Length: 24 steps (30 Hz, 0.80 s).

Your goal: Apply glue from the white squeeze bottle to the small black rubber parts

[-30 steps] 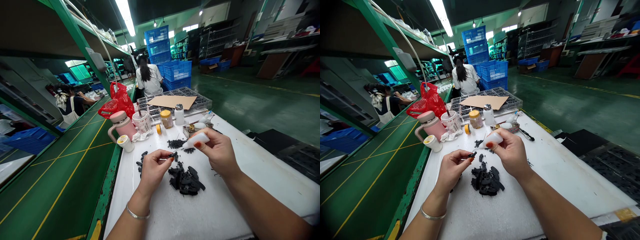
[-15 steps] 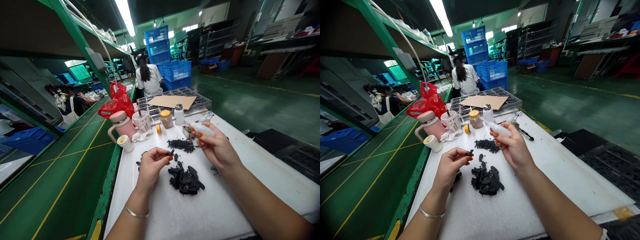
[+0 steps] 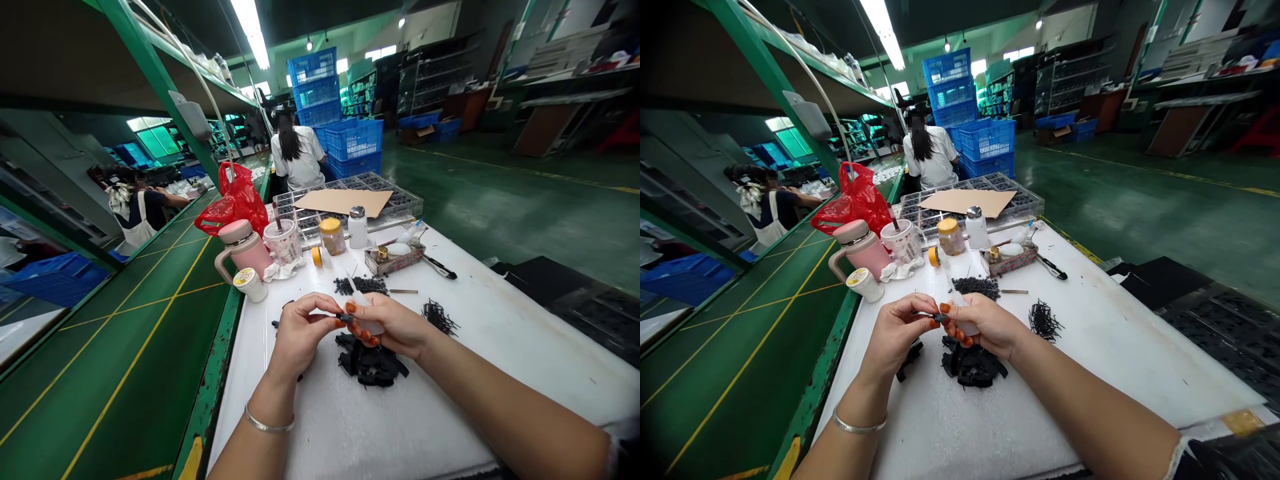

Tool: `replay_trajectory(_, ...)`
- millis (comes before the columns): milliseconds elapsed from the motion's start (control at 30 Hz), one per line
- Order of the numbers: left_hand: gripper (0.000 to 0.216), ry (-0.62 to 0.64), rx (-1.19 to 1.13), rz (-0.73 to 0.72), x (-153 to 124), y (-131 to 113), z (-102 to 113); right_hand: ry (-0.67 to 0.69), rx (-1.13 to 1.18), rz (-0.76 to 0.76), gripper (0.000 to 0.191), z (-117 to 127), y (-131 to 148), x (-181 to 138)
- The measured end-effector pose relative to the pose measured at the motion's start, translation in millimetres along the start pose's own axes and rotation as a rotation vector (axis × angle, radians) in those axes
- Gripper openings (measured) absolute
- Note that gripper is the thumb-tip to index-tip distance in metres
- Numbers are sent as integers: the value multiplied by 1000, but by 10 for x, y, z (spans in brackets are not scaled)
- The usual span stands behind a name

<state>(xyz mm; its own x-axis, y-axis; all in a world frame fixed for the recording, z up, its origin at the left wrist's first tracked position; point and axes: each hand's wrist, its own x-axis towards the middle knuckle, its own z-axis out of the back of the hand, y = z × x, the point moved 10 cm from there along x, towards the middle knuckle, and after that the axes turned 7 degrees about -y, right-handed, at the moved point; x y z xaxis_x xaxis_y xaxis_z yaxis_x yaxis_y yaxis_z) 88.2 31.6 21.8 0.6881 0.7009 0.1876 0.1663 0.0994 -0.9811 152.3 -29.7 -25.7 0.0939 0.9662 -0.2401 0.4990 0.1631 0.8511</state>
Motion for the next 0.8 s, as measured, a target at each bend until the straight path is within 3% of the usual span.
replay_trajectory(133,23,-32,13,67,8,89,42,-19,20,13,26,28,31,-2)
replay_trajectory(300,36,9,-157,254,-28,265,-21,-171,-6,187,26,163,180,-3)
replay_trajectory(500,59,-1,-129,242,-28,233,-44,-215,-214,305,30,145,305,-55)
replay_trajectory(700,61,-18,-108,246,-30,224,-21,-368,-533,511,29,133,573,-217)
replay_trajectory(800,57,-67,-115,214,3,194,65,-462,-525,582,29,250,704,-312)
